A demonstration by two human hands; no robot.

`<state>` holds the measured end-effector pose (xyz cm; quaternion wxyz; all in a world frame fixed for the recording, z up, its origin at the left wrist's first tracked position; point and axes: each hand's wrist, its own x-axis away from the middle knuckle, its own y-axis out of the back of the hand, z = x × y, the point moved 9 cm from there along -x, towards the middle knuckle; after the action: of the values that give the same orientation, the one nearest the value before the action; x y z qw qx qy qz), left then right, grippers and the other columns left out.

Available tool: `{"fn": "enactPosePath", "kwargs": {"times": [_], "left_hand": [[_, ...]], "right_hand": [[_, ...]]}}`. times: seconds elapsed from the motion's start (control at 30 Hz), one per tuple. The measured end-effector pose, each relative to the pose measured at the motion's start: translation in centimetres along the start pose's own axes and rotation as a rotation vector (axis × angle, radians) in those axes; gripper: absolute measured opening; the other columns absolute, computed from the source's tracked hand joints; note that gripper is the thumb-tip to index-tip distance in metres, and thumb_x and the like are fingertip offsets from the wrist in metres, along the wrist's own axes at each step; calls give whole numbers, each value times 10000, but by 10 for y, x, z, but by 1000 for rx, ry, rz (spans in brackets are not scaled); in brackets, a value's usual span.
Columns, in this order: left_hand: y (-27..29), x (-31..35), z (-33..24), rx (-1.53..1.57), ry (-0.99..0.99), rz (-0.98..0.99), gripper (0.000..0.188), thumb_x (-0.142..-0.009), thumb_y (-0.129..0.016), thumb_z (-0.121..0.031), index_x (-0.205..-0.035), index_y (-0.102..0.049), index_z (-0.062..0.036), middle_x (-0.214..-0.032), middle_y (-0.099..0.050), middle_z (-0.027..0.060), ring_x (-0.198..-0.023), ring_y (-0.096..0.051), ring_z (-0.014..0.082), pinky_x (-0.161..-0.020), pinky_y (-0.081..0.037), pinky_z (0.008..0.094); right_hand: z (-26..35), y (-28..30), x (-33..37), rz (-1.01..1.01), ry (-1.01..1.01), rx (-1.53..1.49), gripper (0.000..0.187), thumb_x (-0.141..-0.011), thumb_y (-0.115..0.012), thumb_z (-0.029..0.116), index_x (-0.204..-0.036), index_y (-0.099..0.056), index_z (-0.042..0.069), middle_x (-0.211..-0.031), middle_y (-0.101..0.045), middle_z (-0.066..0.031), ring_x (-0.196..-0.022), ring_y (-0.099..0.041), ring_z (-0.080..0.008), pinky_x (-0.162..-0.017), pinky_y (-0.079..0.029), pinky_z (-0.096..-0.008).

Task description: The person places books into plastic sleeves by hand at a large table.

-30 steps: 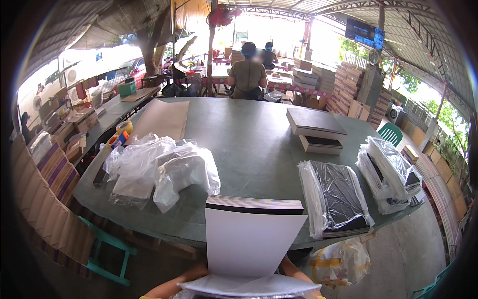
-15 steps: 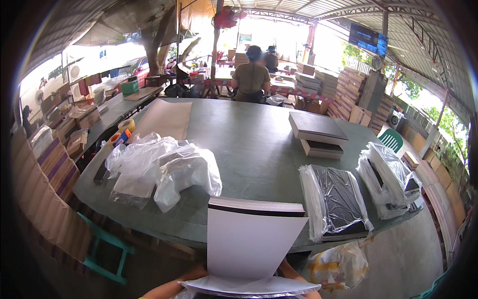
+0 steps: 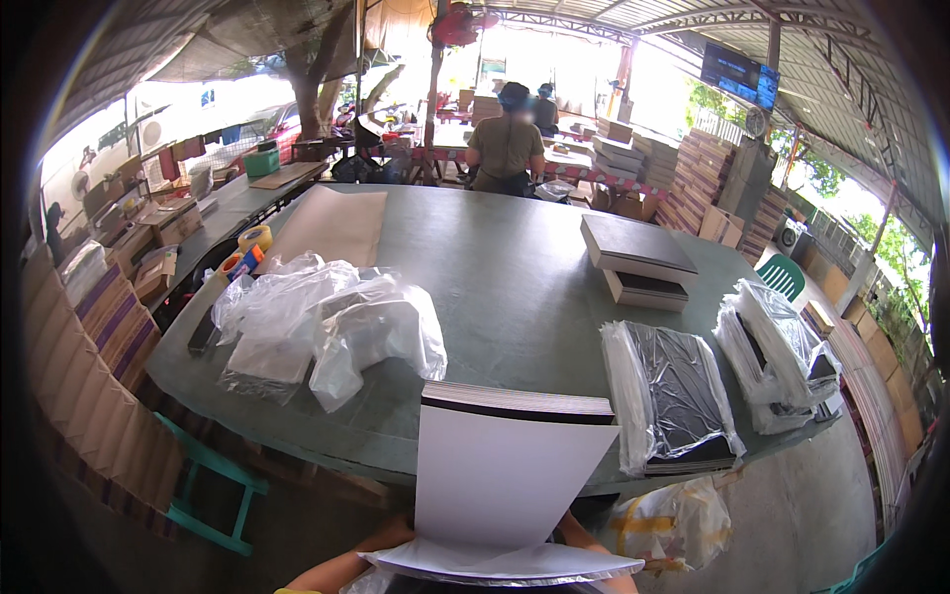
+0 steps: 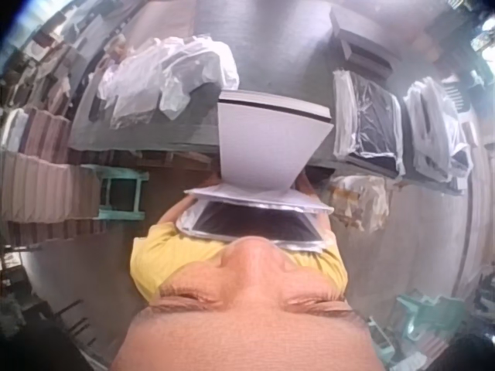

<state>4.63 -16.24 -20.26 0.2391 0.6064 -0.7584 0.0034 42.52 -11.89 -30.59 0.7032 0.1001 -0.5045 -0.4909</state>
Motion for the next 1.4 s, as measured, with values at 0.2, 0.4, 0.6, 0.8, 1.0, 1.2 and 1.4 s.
{"fn": "enactPosePath", "kwargs": {"times": [0.2,0.4,0.6,0.8,1.0,1.2,1.4], "left_hand": [[0,0,1,-4,2,-4,381,-629,-612,-189,-962,-560,-13,-848,-597,101,-785,-564,205,-656,-432,323],[0,-2,-1,-13,-6,-3,379,-627,-611,-190,-960,-562,-15,-845,-597,105,-786,-566,212,-657,-433,330],[-4,-5,-1,-14,-21,-14,378,-624,-610,-191,-957,-563,-18,-843,-598,109,-788,-567,219,-657,-434,337],[-6,-11,5,-49,-35,-16,376,-622,-609,-192,-954,-565,-20,-840,-598,113,-789,-568,227,-657,-434,344],[12,9,24,-151,4,-151,375,-619,-608,-192,-951,-566,-22,-837,-598,118,-790,-569,234,-657,-435,351],[101,13,-58,-621,-305,-694,69,-635,-519,-45,-702,-513,-60,-658,-518,148,-668,-508,336,-575,-415,426],[189,8,-196,-715,-639,-948,85,-641,-498,-4,-695,-474,-64,-656,-513,95,-664,-504,293,-580,-409,371]], "right_hand": [[1,1,-3,-1,-7,1,356,-813,-463,292,-913,-577,-30,-845,-596,-166,-787,-582,-232,-695,-452,-345],[1,-1,-3,-6,-3,13,357,-817,-458,292,-916,-576,-30,-851,-595,-168,-793,-581,-236,-700,-451,-346],[2,3,3,-7,8,20,358,-821,-453,291,-919,-576,-31,-857,-595,-169,-800,-581,-240,-705,-449,-346],[35,30,66,183,-57,19,360,-825,-448,291,-922,-575,-31,-862,-594,-171,-807,-581,-244,-711,-448,-347],[199,115,192,412,725,-713,393,-859,-403,310,-987,-560,-27,-994,-546,-193,-969,-517,-264,-847,-372,-347],[232,28,262,1387,873,-296,601,-764,-520,394,-1171,-411,-36,-1297,-291,-164,-1225,-205,-315,-984,-170,-409],[256,14,271,1110,1163,-237,546,-798,-500,322,-1201,-379,-26,-1313,-259,-169,-1240,-172,-289,-992,-137,-375]]}}
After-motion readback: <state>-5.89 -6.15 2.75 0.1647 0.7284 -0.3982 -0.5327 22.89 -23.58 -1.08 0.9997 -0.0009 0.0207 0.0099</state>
